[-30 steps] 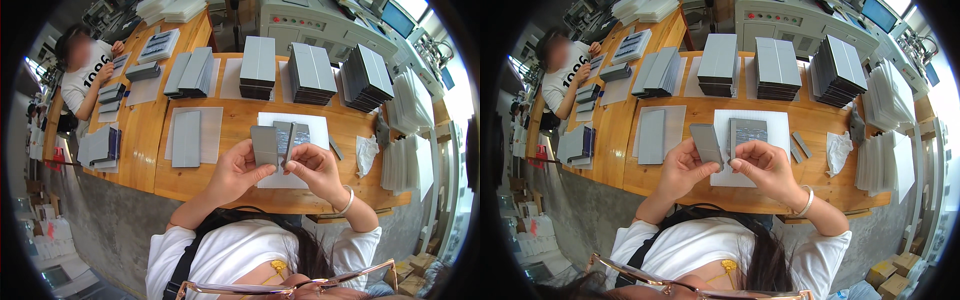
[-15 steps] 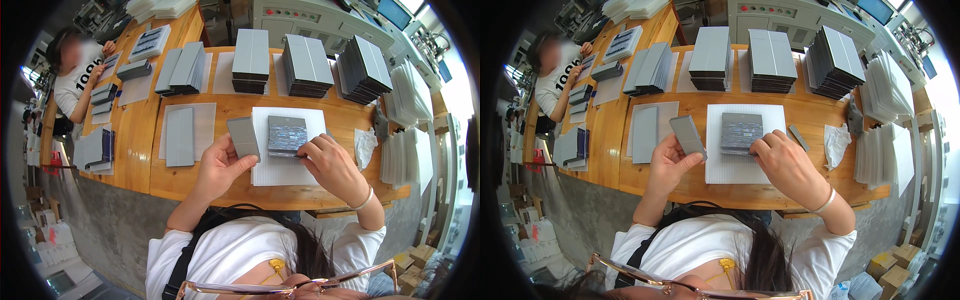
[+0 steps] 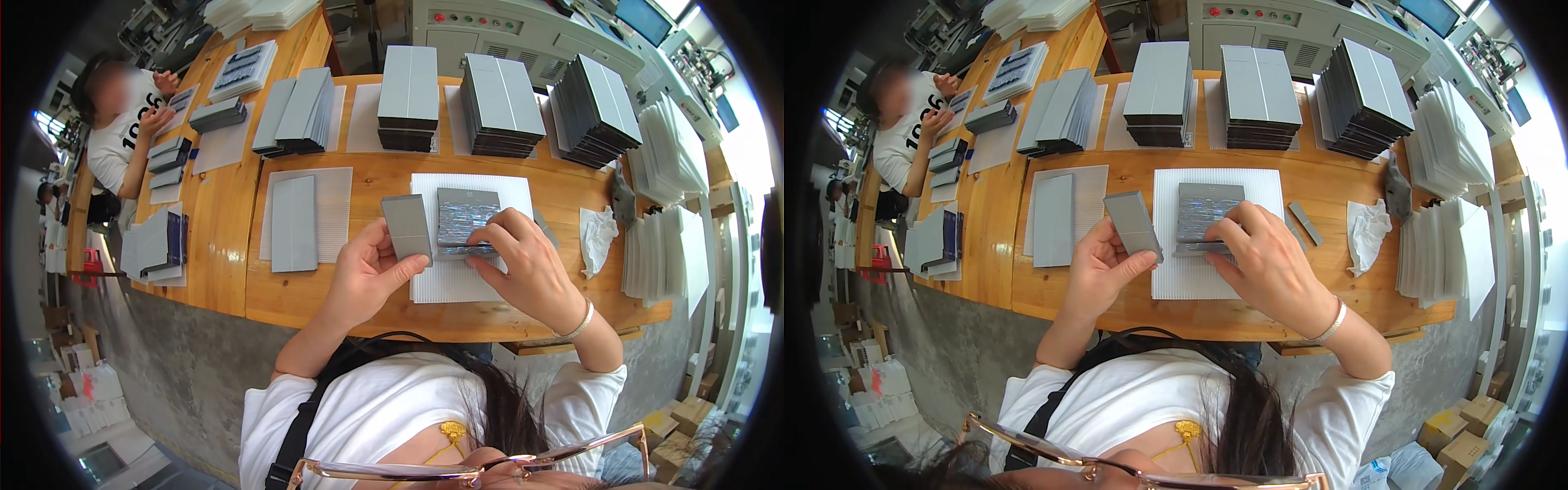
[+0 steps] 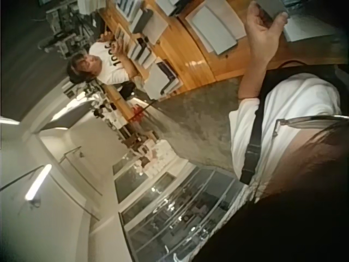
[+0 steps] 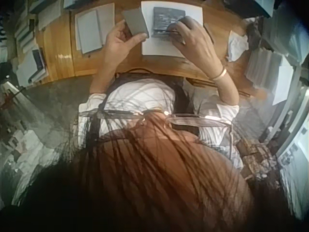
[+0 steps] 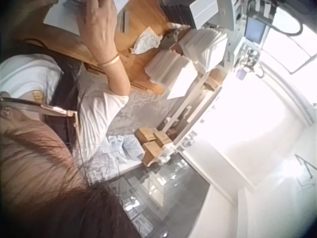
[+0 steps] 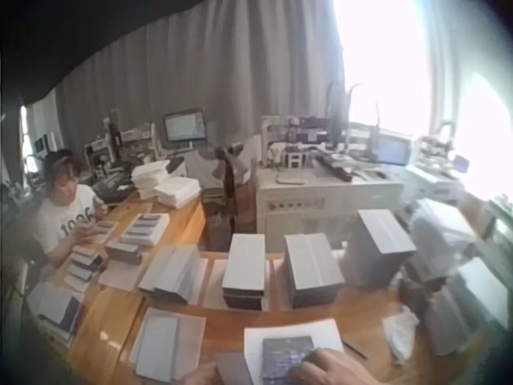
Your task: The person handles small rectangular strips by hand, picking them up, turning them over, aligning edges, and placing a foam sheet over a stack on the table.
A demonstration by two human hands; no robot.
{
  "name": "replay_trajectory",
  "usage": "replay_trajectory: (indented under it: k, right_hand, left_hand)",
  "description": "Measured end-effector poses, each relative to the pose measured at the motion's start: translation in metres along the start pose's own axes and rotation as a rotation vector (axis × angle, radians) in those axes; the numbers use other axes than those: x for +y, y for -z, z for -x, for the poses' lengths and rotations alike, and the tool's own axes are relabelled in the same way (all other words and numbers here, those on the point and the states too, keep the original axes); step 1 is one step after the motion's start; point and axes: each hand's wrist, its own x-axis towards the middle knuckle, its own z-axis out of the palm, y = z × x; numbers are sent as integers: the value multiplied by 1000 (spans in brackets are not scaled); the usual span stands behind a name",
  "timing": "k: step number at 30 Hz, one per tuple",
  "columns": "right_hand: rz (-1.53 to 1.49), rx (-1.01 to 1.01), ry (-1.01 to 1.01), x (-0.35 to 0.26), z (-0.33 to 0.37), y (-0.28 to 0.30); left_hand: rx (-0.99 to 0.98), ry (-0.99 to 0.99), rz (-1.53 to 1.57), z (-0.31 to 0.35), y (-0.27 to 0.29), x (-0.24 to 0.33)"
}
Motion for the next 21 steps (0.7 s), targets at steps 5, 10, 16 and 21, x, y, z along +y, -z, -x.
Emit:
replay_trajectory:
  k: [5,10,16,21]
  right_hand:
    - [-55,24,-19,-1,0,-5]
    - [-396,15,-37,-13,-2,-8]
    - [-860,19,-166,-9,2,-28]
    - [-922,78,-235,-9,6,-32]
  left_hand:
    - [-20,-17,-24,1,-2,-1]
    - [-59,-69,20,1,-10,-1]
    - [-48,-33,62,1,-15,-2]
    - [-81,3,113,2,-13,-2]
